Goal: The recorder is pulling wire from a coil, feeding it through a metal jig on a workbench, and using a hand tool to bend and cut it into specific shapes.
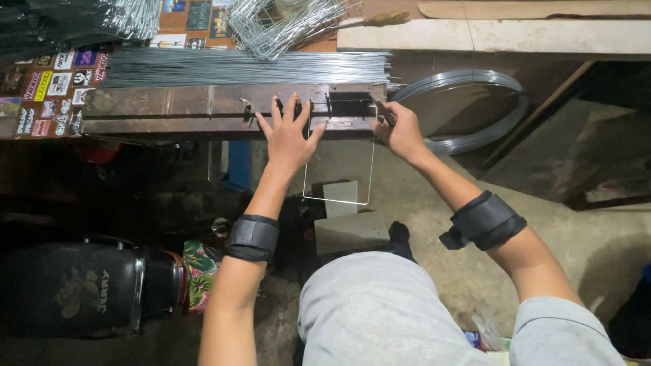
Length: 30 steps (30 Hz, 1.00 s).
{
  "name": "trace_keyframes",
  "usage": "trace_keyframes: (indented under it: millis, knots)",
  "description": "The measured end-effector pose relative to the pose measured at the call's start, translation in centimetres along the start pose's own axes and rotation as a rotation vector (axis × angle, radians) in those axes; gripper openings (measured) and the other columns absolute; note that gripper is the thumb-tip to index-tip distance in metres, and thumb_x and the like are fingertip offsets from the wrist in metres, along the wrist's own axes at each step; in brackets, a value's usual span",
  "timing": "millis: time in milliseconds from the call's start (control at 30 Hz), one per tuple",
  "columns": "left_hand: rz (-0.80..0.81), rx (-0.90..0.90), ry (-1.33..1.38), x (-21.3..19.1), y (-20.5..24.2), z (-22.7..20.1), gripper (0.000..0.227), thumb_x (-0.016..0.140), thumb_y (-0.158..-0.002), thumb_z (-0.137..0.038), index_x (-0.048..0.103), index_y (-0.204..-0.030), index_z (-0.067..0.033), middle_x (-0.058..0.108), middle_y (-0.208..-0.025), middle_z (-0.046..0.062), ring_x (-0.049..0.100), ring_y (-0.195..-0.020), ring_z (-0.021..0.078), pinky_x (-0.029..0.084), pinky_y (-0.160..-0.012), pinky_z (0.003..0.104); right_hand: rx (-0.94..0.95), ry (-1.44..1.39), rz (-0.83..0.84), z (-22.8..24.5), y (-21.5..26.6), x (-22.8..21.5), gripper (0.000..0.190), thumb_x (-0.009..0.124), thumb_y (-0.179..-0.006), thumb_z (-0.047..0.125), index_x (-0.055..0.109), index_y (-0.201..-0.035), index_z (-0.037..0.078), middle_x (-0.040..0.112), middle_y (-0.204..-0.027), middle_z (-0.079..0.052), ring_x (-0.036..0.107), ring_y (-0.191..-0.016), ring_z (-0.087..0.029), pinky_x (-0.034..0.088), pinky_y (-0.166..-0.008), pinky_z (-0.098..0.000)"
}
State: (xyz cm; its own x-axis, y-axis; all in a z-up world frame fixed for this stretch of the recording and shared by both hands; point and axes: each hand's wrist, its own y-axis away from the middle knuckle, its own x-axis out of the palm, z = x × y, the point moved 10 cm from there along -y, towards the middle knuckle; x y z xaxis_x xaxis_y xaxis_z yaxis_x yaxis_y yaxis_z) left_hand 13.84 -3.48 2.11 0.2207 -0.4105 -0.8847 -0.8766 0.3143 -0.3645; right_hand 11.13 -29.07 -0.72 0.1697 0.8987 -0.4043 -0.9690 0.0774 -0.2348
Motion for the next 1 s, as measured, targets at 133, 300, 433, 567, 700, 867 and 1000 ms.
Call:
trace_keyframes:
  millis: [133, 300, 433, 567, 700, 867, 1000]
  knots:
    - [0.013, -0.01, 0.007, 0.1, -0.1, 0.2, 0.058, 0.065, -0.095, -0.053, 0.065, -0.139, -0.0164, 0.044, -0.155, 0.012, 0.025, -0.147, 0.0495, 0.004, -0.114, 0.078, -0.036, 0.03, 0.029, 2.7, -0.5, 0.7, 0.025, 0.075, -0.092, 0.02, 0.068, -0.107, 0.002, 0.06, -0.075, 0.003, 0.054, -0.07, -0.006, 0.046, -0.063, -0.0267]
    - [-0.038, 0.024, 0.057, -0.4, 0.1, 0.1, 0.048, 0.062, -0.1, -0.042, 0.066, -0.139, -0.0142, 0.045, -0.156, 0.014, 0.027, -0.147, 0.0496, 0.007, -0.115, 0.078, -0.096, 0.092, 0.082, 5.6, -1.4, 2.1, 0.03, 0.074, -0.09, 0.02, 0.07, -0.116, 0.005, 0.068, -0.077, -0.009, 0.065, -0.069, -0.017, 0.052, -0.067, -0.0334]
    - [-0.062, 0.045, 0.068, -0.4, 0.2, 0.3, 0.046, 0.063, -0.099, -0.04, 0.067, -0.138, -0.0146, 0.046, -0.155, 0.014, 0.028, -0.146, 0.0501, 0.008, -0.114, 0.078, -0.087, 0.227, 0.061, 5.5, -1.9, 1.9, 0.032, 0.078, -0.089, 0.024, 0.072, -0.117, 0.009, 0.073, -0.086, -0.016, 0.072, -0.077, -0.028, 0.054, -0.07, -0.0387]
    - [-0.071, 0.047, 0.081, -0.7, 0.2, 0.2, 0.044, 0.064, -0.099, -0.039, 0.068, -0.135, -0.015, 0.047, -0.153, 0.013, 0.029, -0.146, 0.0482, 0.008, -0.115, 0.077, -0.036, 0.247, 0.033, 3.9, -1.8, 0.7, 0.04, 0.079, -0.089, 0.027, 0.063, -0.118, 0.006, 0.074, -0.09, -0.018, 0.072, -0.08, -0.033, 0.054, -0.07, -0.0409]
    - [-0.041, 0.016, 0.122, -0.9, 0.0, 0.2, 0.042, 0.065, -0.098, -0.039, 0.069, -0.133, -0.0161, 0.048, -0.152, 0.012, 0.029, -0.147, 0.0454, 0.007, -0.115, 0.077, 0.063, 0.079, 0.064, 2.0, -1.9, -0.7, 0.028, 0.069, -0.097, 0.022, 0.064, -0.121, 0.008, 0.074, -0.087, -0.017, 0.074, -0.076, -0.027, 0.054, -0.069, -0.0355]
    - [-0.052, 0.013, 0.145, -0.4, 0.1, 0.6, 0.042, 0.067, -0.098, -0.039, 0.069, -0.133, -0.0165, 0.048, -0.152, 0.011, 0.028, -0.149, 0.0442, 0.005, -0.117, 0.076, -0.112, 0.2, 0.126, 2.4, -2.7, -1.4, 0.027, 0.071, -0.094, 0.015, 0.068, -0.119, 0.006, 0.073, -0.09, -0.014, 0.07, -0.077, -0.022, 0.053, -0.072, -0.0344]
    - [-0.052, 0.017, 0.16, -0.1, 0.2, 0.9, 0.044, 0.067, -0.097, -0.039, 0.068, -0.135, -0.017, 0.047, -0.153, 0.01, 0.027, -0.15, 0.0431, 0.004, -0.118, 0.075, -0.061, 0.114, 0.234, -0.7, -4.5, -2.0, 0.023, 0.076, -0.087, 0.013, 0.065, -0.104, 0.002, 0.071, -0.084, -0.013, 0.066, -0.073, -0.018, 0.052, -0.07, -0.0326]
